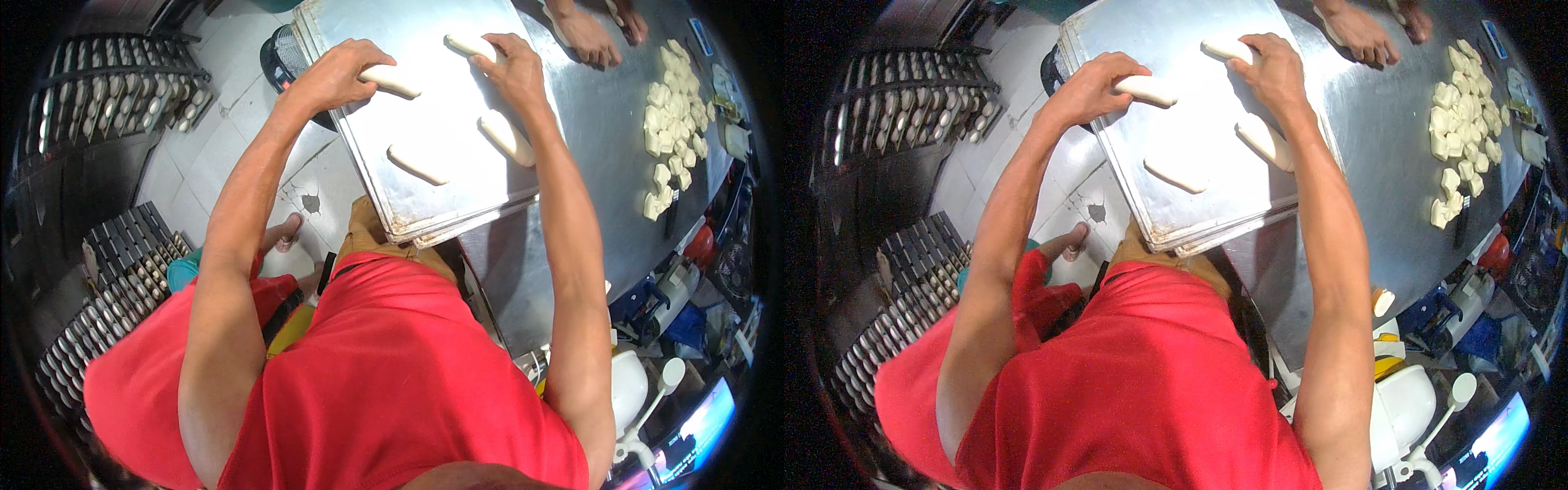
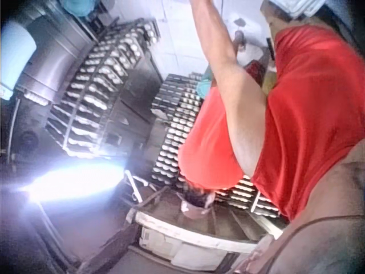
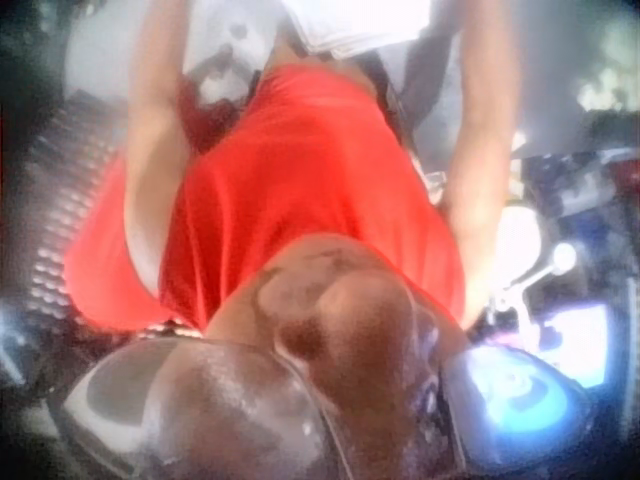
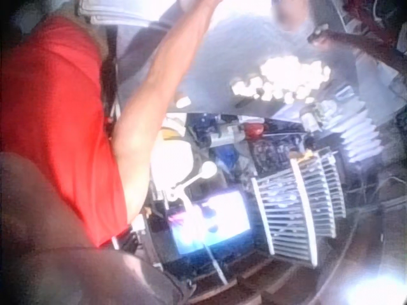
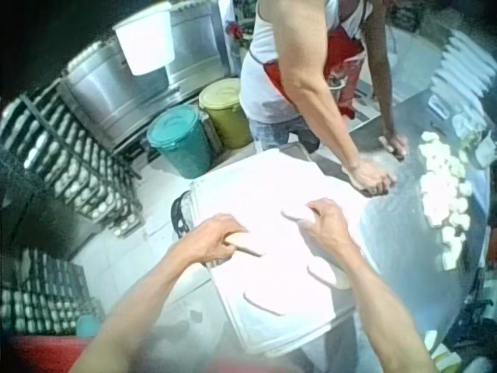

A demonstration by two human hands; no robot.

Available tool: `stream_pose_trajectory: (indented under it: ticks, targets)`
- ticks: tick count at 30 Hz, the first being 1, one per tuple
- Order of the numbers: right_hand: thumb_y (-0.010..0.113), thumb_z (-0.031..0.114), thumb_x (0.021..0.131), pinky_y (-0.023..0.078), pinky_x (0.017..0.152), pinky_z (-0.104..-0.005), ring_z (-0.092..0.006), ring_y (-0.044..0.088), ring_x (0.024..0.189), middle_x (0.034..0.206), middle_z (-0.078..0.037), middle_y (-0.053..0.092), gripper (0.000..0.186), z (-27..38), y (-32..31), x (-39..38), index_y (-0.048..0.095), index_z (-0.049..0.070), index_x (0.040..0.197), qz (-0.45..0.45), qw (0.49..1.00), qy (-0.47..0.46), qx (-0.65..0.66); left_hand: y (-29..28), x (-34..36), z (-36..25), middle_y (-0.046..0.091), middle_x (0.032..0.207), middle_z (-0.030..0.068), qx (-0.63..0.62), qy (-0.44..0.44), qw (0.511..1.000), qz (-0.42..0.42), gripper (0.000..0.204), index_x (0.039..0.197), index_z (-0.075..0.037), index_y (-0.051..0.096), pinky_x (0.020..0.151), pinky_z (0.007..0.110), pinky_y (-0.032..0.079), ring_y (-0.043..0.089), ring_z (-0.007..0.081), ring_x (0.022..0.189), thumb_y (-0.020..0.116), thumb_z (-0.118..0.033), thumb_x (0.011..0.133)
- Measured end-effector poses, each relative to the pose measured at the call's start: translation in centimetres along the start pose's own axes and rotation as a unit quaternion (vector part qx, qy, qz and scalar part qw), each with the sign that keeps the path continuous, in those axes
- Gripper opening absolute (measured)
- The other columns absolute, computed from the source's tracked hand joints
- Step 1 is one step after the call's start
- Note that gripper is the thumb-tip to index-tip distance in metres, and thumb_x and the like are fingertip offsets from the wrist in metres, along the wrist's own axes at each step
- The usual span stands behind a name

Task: The person shapes pieces of dough into rolls on a stainless steel table and places them onto a metal baking tray.

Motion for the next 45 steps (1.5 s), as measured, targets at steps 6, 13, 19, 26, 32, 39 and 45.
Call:
stream_pose_trajectory:
  ticks: [6,13,19,26,32,39,45]
  targets:
    - [0.082,0.038,0.085,0.052,0.1,-0.0435,-0.0324,0.064,0.117,0.124,-0.016,0.068,0.059,-0.7,-4.7,-3.3,0.065,0.005,0.131,-0.084,0.994,-0.036,-0.062,-0.9,-1.5,0.1,0.052,0.152,0.0132,0.029,0.027,0.999,-0.019,0.085,0.149,-0.014,0.053,0.121,0.045,0.036,0.045,0.0336,0.143,0.086,-0.011,0.071]
    - [0.085,0.037,0.077,0.042,0.109,-0.05,-0.0413,0.054,0.126,0.134,-0.026,0.058,0.081,-22.1,-25.4,-22.2,0.053,-0.003,0.139,-0.28,0.86,0.24,-0.354,-1.3,-5.4,-3.4,0.057,0.145,0.0164,-0.05,-0.004,0.996,-0.076,0.068,0.143,-0.007,0.057,0.115,0.042,0.04,0.052,0.0338,0.137,0.079,-0.001,0.079]
    - [0.078,0.043,0.077,0.038,0.116,-0.0517,-0.0464,0.034,0.146,0.154,-0.031,0.038,0.102,-32.3,-28.6,-23.0,0.028,-0.005,0.153,-0.253,0.774,0.519,-0.26,-1.4,-7.1,-7.3,0.063,0.138,0.0167,-0.013,0.021,0.996,-0.089,0.055,0.134,-0.003,0.063,0.11,0.041,0.044,0.058,0.0324,0.131,0.075,0.004,0.081]
    - [0.071,0.03,0.088,0.055,0.089,-0.0398,-0.0276,0.072,0.099,0.112,-0.014,0.075,0.04,-40.1,-33.0,-29.4,0.071,0.007,0.121,-0.382,0.782,0.484,-0.085,-1.6,-6.3,-16.2,0.072,0.121,0.0139,-0.035,0.117,0.985,-0.12,0.04,0.119,-0.003,0.07,0.1,0.039,0.051,0.067,0.031,0.114,0.079,0.0,0.08]
    - [0.068,0.007,0.085,0.049,0.104,-0.0437,-0.0362,0.065,0.115,0.127,-0.019,0.067,0.038,-13.8,-19.9,-33.2,0.064,0.002,0.123,-0.171,0.953,0.217,-0.125,11.6,-5.1,-29.3,0.061,0.137,0.0144,-0.226,0.244,0.943,0.026,0.064,0.139,-0.008,0.057,0.107,0.045,0.046,0.057,0.0337,0.127,0.08,-0.012,0.079]
    - [0.076,0.018,0.082,0.037,0.112,-0.0511,-0.0436,0.045,0.133,0.135,-0.024,0.055,0.068,-5.2,-13.6,-38.1,0.048,0.001,0.141,-0.144,0.964,0.215,-0.066,27.0,3.0,-36.0,0.058,0.133,0.0139,-0.021,0.348,0.933,0.09,0.061,0.131,-0.008,0.062,0.105,0.049,0.047,0.054,0.0347,0.125,0.081,-0.019,0.074]
    - [0.079,0.02,0.082,0.05,0.096,-0.0452,-0.0376,0.063,0.109,0.12,-0.021,0.066,0.05,-7.0,-17.1,-39.9,0.062,0.0,0.125,-0.07,0.928,0.363,0.048,25.5,5.2,-37.0,0.066,0.111,0.0127,-0.049,0.368,0.917,0.146,0.038,0.107,-0.006,0.072,0.087,0.046,0.053,0.065,0.0349,0.107,0.084,-0.025,0.075]
Point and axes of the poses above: each hand's wrist, its own x-axis towards the middle knuckle, its own y-axis out of the palm, z = x × y, the point moved 5 cm from there along x, towards the middle knuckle
